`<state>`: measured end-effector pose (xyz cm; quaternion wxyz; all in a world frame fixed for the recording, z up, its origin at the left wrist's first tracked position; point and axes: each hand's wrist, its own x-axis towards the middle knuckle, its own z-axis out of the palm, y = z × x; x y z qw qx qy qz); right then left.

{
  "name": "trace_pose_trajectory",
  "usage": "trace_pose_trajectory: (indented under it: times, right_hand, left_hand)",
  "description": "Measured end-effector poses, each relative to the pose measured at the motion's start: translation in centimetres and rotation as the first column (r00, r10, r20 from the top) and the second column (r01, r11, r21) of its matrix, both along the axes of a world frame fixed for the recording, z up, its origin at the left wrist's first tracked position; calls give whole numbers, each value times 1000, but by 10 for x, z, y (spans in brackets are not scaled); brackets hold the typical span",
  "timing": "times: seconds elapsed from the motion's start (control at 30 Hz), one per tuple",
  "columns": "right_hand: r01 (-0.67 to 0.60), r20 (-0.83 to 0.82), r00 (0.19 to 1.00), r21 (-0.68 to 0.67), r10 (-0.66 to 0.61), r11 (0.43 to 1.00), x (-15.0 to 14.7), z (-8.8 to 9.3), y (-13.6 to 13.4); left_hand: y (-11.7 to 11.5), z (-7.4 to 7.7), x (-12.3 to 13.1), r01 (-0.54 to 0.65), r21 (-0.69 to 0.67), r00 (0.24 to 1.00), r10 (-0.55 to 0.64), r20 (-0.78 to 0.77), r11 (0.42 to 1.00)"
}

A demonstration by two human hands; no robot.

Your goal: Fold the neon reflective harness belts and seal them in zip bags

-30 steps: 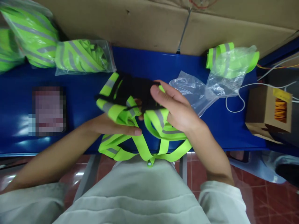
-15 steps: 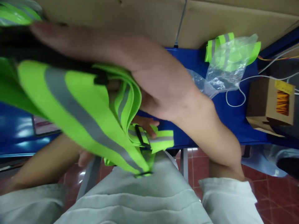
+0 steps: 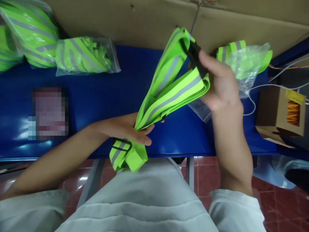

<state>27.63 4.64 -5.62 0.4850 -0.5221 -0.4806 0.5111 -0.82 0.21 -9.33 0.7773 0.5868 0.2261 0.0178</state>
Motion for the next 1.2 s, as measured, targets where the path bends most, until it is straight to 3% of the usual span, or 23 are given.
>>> trace_pose_trajectory:
  times: [0.1, 0.17, 0.27, 0.37, 0.43, 0.5, 0.57, 0.67, 0.73, 0.8, 0.9, 1.0, 1.07, 1.2]
  right_hand:
    - [72, -201, 975, -133, -98, 988, 2, -17, -10]
    - [77, -212, 971, -158, -111, 984, 2, -18, -14]
    - [125, -236, 960, -128, -153, 984, 10, -8, -17]
    - [131, -244, 961, -22, -133, 991, 23, 6, -19]
    - [134, -286, 950, 29, -120, 991, 29, 11, -21]
    - [151, -334, 933, 35, -131, 988, 31, 10, -21]
    - [163, -322, 935, 16, -149, 986, 28, 2, -19]
    - [119, -225, 966, -58, -129, 991, 22, -19, -11]
    - [45, -168, 984, -94, -60, 995, 22, -35, -3]
    - [-27, -110, 994, -74, 19, 997, 25, -50, 6]
    - [-63, -74, 995, -43, 60, 997, 34, -65, 17]
    - [-46, -97, 995, -59, 40, 997, 40, -71, 21]
    - [-44, -105, 994, -61, 38, 997, 42, -71, 22]
    - [-29, -111, 993, -22, 26, 999, 41, -73, 24]
  left_hand:
    - [0, 6, -5, -33, 253, 988, 70, -139, 967]
    - [1, 10, -13, 5, 375, 962, 98, -254, 927]
    - [6, 15, -23, 37, 335, 951, 69, -300, 941]
    - [7, 19, -20, -31, 212, 984, 67, -163, 977]
    - [7, 22, -17, -83, 244, 986, 116, -124, 966]
    - [10, 28, -19, -31, 344, 976, 102, -190, 939]
    - [18, 35, -29, 114, 474, 939, 61, -338, 873]
    - [33, 39, -46, 299, 657, 856, 110, -505, 692]
    - [36, 34, -48, 360, 736, 824, 174, -539, 574]
    - [30, 26, -41, 340, 815, 810, 294, -507, 470]
    - [4, 18, -22, 193, 915, 733, 567, -375, 355]
    - [-28, 19, -10, 137, 939, 689, 651, -319, 315]
    - [-44, 22, -8, 210, 929, 696, 620, -360, 304]
    - [-55, 31, -9, 310, 887, 671, 583, -459, 342]
